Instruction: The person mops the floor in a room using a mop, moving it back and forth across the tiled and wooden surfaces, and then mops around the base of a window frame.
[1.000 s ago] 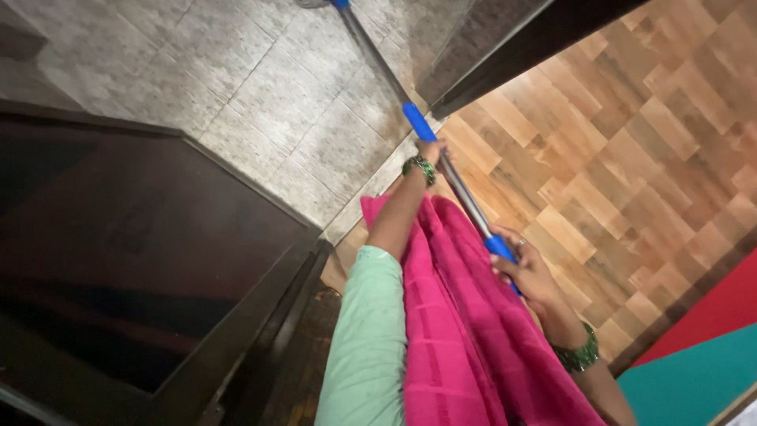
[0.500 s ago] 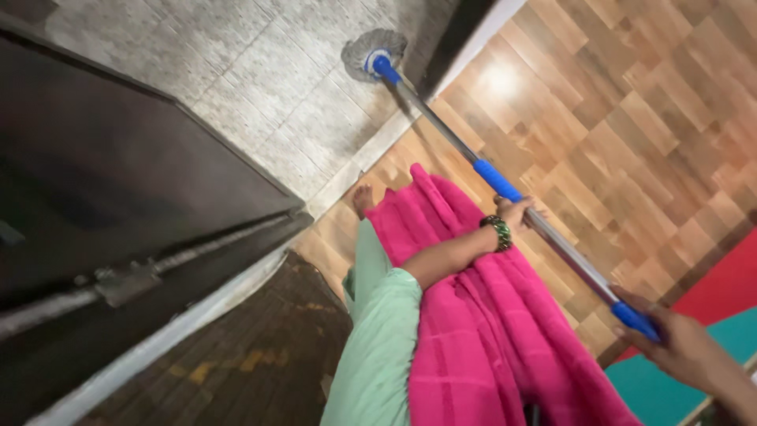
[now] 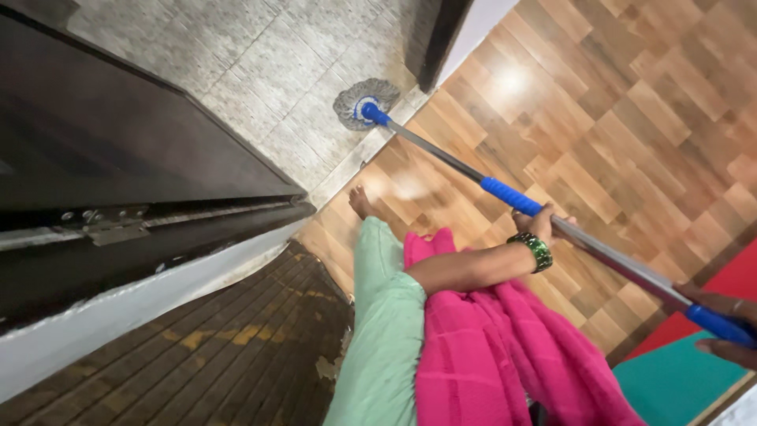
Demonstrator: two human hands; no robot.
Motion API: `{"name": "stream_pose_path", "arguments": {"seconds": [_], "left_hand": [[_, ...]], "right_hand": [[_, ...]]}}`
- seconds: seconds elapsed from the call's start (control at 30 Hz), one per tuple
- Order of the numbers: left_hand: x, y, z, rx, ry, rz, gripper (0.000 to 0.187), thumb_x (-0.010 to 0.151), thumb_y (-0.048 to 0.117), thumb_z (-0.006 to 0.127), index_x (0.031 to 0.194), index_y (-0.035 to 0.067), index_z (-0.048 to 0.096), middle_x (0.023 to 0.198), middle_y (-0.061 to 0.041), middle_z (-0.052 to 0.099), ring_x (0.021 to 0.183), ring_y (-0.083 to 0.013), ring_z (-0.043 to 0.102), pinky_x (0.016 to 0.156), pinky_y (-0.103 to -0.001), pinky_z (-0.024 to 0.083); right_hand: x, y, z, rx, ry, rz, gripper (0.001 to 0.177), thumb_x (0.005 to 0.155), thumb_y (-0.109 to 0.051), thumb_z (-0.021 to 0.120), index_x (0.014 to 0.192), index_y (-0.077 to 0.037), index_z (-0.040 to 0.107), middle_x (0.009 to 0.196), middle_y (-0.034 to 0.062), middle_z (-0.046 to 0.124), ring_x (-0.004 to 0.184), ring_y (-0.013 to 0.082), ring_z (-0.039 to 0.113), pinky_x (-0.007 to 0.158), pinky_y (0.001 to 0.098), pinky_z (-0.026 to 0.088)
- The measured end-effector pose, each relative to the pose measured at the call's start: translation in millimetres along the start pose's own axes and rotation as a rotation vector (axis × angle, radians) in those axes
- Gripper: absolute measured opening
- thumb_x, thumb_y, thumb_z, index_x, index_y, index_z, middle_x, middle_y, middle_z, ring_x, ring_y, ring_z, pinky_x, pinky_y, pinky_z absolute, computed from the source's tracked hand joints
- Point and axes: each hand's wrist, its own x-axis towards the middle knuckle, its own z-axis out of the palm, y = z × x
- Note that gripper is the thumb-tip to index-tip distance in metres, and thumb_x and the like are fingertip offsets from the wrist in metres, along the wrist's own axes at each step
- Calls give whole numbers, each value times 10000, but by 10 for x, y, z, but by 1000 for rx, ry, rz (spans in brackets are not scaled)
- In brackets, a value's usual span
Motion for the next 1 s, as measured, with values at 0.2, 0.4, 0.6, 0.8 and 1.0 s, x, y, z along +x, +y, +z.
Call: {"name": "stream_pose_path", "arguments": {"seconds": [0.2,0.4,0.6,0.8,1.0], "left_hand": [[364,714,50,-51,16,-85,550,903,-10,658,1309,114,308,914,-107,585,659,-273,707,604,-512,678],[990,1866,332,-109,40,-155,452,900,-15,686,1199,109,371,856,-116,620,677,-261,683,669,-494,666],[1791,3357,318,-94,-137,91,457,839,-56,734,1196,27,461,820,-116,670,621,-307,718,558,-502,660],[2306,4912,-107,458,215,617,498,873,67,810,1277,1,525,934,-116,689,686,-222,693,532,-380,596],[2256,5205,-660,455,274,515,633,884,75,696,1398,103,327,929,-126,656,698,-242,671,574,-384,593]], "right_hand": [[122,-1650,15,-343,190,-5,850,746,-334,842,1522,-260,504,1069,33,823,874,183,801,808,347,665],[637,-3680,-60,-611,207,83,885,754,-405,868,1545,-314,481,958,75,788,809,229,785,762,364,629],[1704,-4827,89,-709,234,-122,849,753,-414,863,1496,-256,483,1112,133,740,991,323,719,841,434,566],[3060,-5270,781,-494,331,-827,799,700,-151,852,1424,-70,525,1366,290,636,1203,423,623,984,447,490],[3167,-5438,1178,-418,103,-245,850,784,-125,766,1575,-174,459,1032,237,721,977,346,717,924,408,557]]}}
